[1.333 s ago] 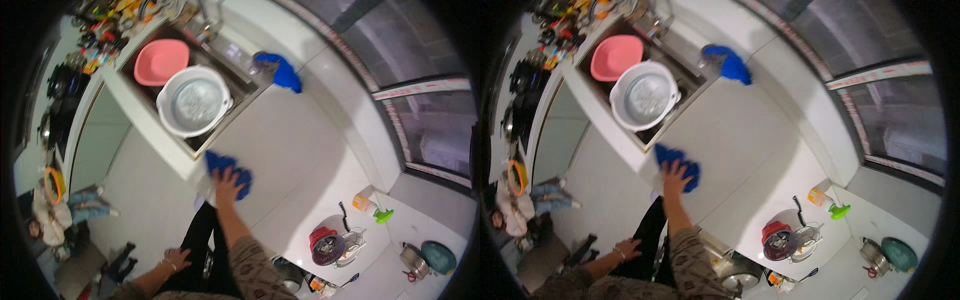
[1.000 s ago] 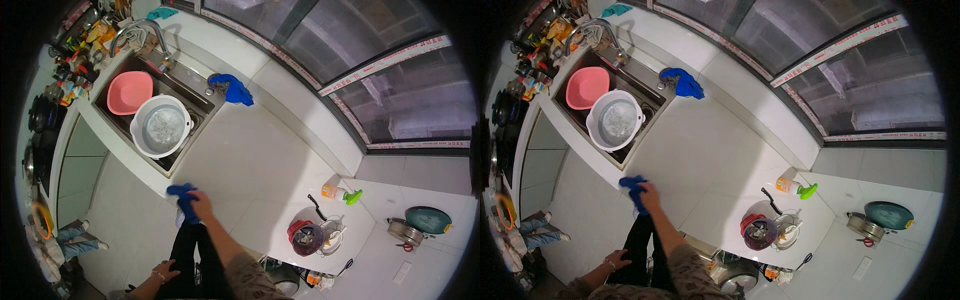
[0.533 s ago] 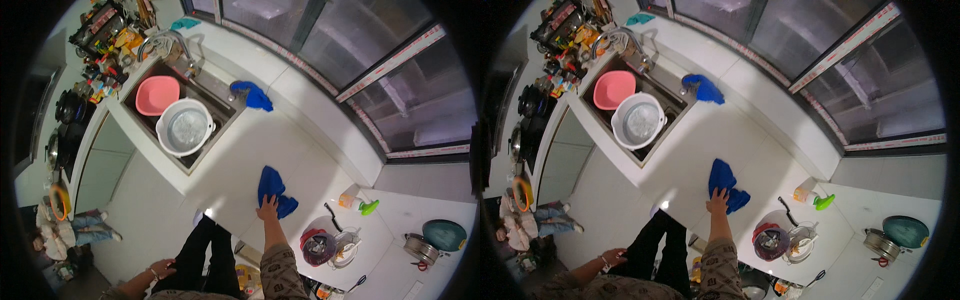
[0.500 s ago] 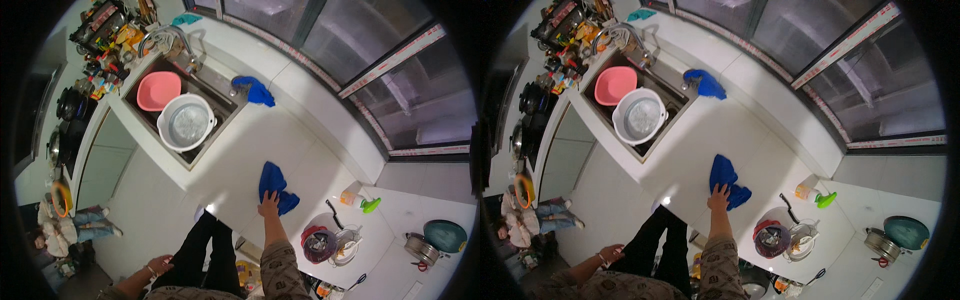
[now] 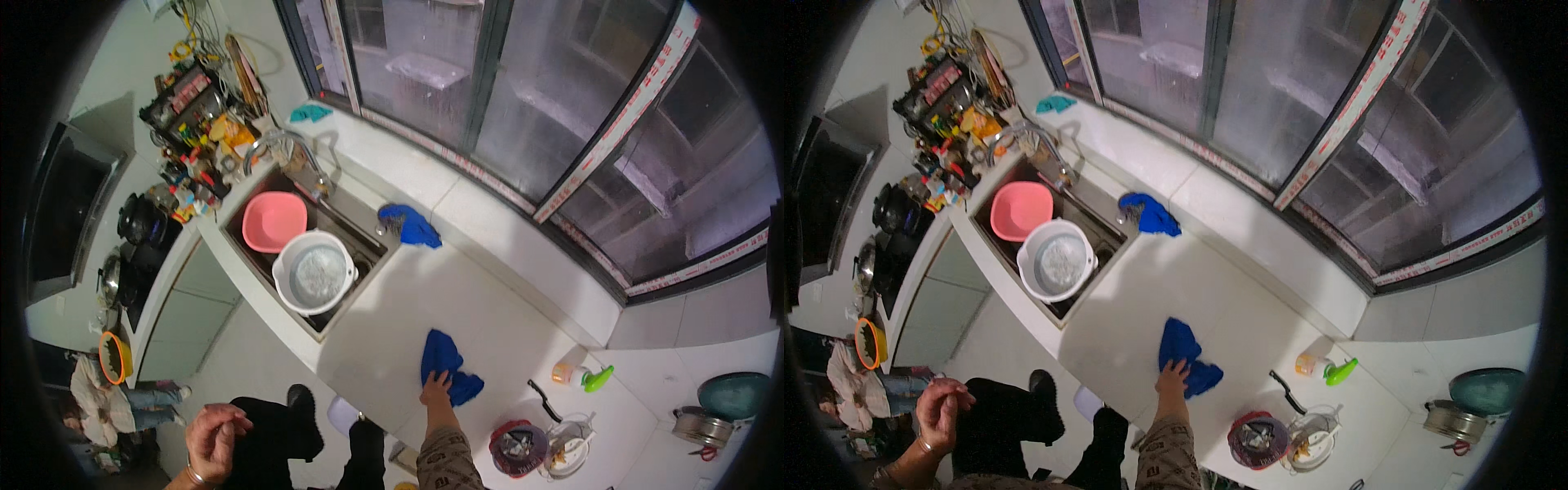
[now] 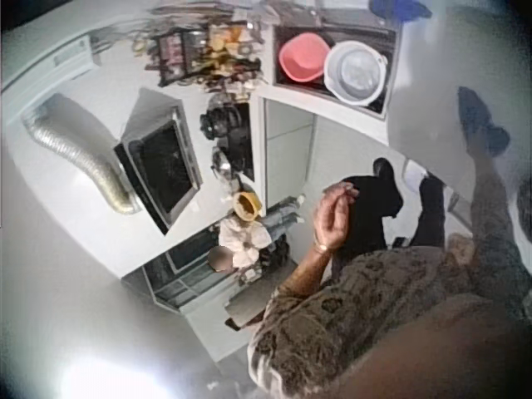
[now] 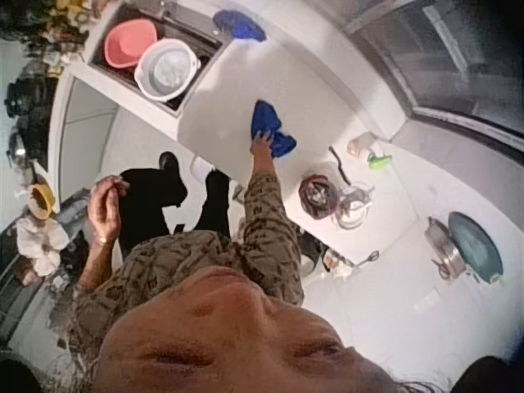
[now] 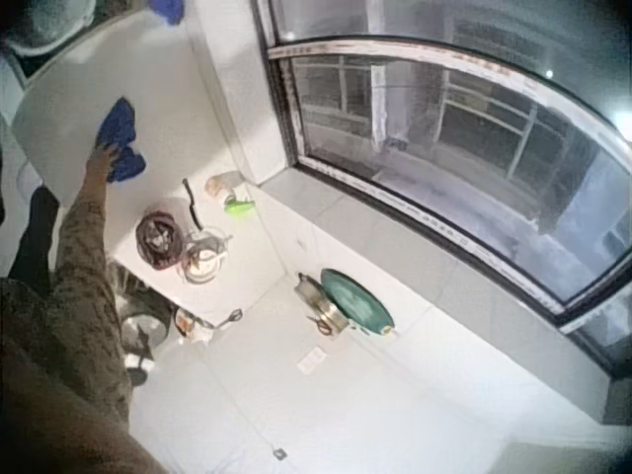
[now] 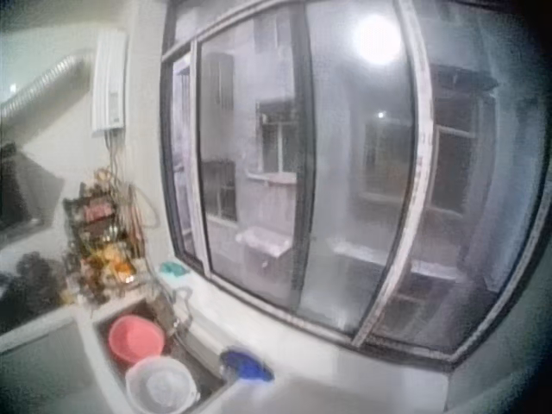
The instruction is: The person cleans a kitchen countertop and then a large window using a blue cloth and a spray bottle. They wipe the surfaces, rinse the cloth in a bucket of soapy water, and repeatedly spray and wipe the window panes.
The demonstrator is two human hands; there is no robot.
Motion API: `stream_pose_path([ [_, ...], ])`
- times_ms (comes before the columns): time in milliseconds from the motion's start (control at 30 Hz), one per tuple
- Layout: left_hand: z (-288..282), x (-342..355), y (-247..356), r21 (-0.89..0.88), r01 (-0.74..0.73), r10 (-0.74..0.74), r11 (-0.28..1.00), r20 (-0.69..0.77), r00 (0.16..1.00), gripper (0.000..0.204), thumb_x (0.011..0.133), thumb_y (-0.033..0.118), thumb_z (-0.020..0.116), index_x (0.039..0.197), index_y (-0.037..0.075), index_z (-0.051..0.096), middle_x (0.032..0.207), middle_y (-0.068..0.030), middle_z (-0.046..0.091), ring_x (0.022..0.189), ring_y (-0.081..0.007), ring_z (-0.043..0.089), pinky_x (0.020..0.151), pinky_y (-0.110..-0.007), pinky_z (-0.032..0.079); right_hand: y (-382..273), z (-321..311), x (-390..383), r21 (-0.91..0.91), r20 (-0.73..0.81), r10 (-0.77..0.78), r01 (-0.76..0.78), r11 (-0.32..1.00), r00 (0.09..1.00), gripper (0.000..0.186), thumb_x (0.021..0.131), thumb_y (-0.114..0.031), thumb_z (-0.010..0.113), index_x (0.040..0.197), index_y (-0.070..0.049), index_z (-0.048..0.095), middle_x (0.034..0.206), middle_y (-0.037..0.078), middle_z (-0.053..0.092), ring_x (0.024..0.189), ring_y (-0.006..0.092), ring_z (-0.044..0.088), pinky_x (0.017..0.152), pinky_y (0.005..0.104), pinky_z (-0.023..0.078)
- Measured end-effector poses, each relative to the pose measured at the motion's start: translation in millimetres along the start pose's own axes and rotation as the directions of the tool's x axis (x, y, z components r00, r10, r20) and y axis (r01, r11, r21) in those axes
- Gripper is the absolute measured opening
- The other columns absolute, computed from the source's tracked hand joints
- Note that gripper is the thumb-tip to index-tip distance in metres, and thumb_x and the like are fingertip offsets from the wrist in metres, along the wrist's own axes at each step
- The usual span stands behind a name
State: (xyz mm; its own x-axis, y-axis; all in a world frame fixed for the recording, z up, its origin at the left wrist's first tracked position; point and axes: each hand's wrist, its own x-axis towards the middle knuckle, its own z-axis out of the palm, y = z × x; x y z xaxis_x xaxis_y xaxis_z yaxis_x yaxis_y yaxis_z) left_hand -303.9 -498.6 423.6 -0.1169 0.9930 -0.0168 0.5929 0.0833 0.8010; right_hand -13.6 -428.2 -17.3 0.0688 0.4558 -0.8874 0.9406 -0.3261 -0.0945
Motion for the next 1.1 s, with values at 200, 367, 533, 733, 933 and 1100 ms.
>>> stream_pose_path([
  [200, 37, 24, 41, -0.326, 0.035, 0.005, 0.945, 0.124, 0.992, 0.02, 0.089, 0.003, 0.04, 0.107, 0.002, 0.048, 0.094, -0.0139, 0.056, 0.077, -0.0192, 0.06, 0.065, -0.031, 0.052, 0, 6, 4, 0.024, -0.021, -0.056, 0.057, 0.998, 0.998, 0.079, 0.078, -0.015, 0.062, 0.14, -0.016, 0.014, 0.145, 0.016, -0.005, 0.128, 0.0437, 0.014, 0.096, 0.0543, 0.032],
  [367, 114, 100, 46, -0.544, 0.363, -0.135, 0.757, 0.413, 0.9, 0.028, 0.089, 0.003, 0.044, 0.117, 0.001, 0.045, 0.1, -0.0126, 0.057, 0.085, -0.0165, 0.059, 0.074, -0.029, 0.049, 1, 8, -3, -0.019, -0.1, -0.096, 0.094, 0.995, 0.99, 0.076, 0.079, -0.016, 0.06, 0.14, -0.014, 0.014, 0.145, 0.016, -0.004, 0.129, 0.0428, 0.012, 0.095, 0.0526, 0.035],
  [533, 191, 148, 27, -0.546, 0.326, 0.061, 0.772, 0.575, 0.816, 0.032, 0.088, 0.007, 0.049, 0.119, 0.002, 0.044, 0.102, -0.0121, 0.057, 0.087, -0.0147, 0.059, 0.073, -0.028, 0.049, -3, -18, -22, 0.026, -0.231, -0.023, 0.03, 0.999, 0.973, 0.064, 0.077, -0.016, 0.061, 0.132, -0.015, 0.029, 0.141, 0.017, 0.01, 0.125, 0.039, 0.025, 0.09, 0.0522, 0.039],
  [733, 220, 169, 13, -0.397, 0.004, 0.219, 0.918, 0.516, 0.828, 0.031, 0.086, 0.009, 0.051, 0.117, 0.007, 0.048, 0.097, -0.0108, 0.06, 0.075, -0.0156, 0.062, 0.064, -0.026, 0.049, -6, -62, 22, 0.301, -0.446, 0.057, 0.09, 0.949, 0.893, 0.035, 0.072, -0.021, 0.062, 0.101, -0.011, 0.046, 0.104, 0.018, 0.048, 0.093, 0.0381, 0.05, 0.077, 0.0442, 0.045],
  [933, 209, 184, 0, -0.445, 0.25, 0.039, 0.86, 0.545, 0.837, 0.03, 0.087, 0.007, 0.048, 0.117, 0.006, 0.048, 0.094, -0.0092, 0.061, 0.074, -0.014, 0.062, 0.065, -0.025, 0.05, -44, -267, 35, 0.124, -0.907, -0.138, 0.564, 0.817, 0.398, 0.044, 0.072, -0.018, 0.059, 0.112, -0.005, 0.046, 0.102, 0.019, 0.049, 0.095, 0.0353, 0.05, 0.081, 0.042, 0.041],
  [1100, 196, 197, 7, -0.546, 0.492, -0.043, 0.678, 0.639, 0.768, 0.029, 0.09, 0.008, 0.045, 0.118, 0.004, 0.046, 0.098, -0.0084, 0.058, 0.079, -0.0117, 0.06, 0.07, -0.024, 0.049, -55, -364, 84, 0.088, -0.836, -0.087, 0.289, 0.953, 0.542, 0.054, 0.08, -0.025, 0.057, 0.128, -0.009, 0.038, 0.115, 0.02, 0.045, 0.103, 0.0367, 0.049, 0.084, 0.0419, 0.044],
])
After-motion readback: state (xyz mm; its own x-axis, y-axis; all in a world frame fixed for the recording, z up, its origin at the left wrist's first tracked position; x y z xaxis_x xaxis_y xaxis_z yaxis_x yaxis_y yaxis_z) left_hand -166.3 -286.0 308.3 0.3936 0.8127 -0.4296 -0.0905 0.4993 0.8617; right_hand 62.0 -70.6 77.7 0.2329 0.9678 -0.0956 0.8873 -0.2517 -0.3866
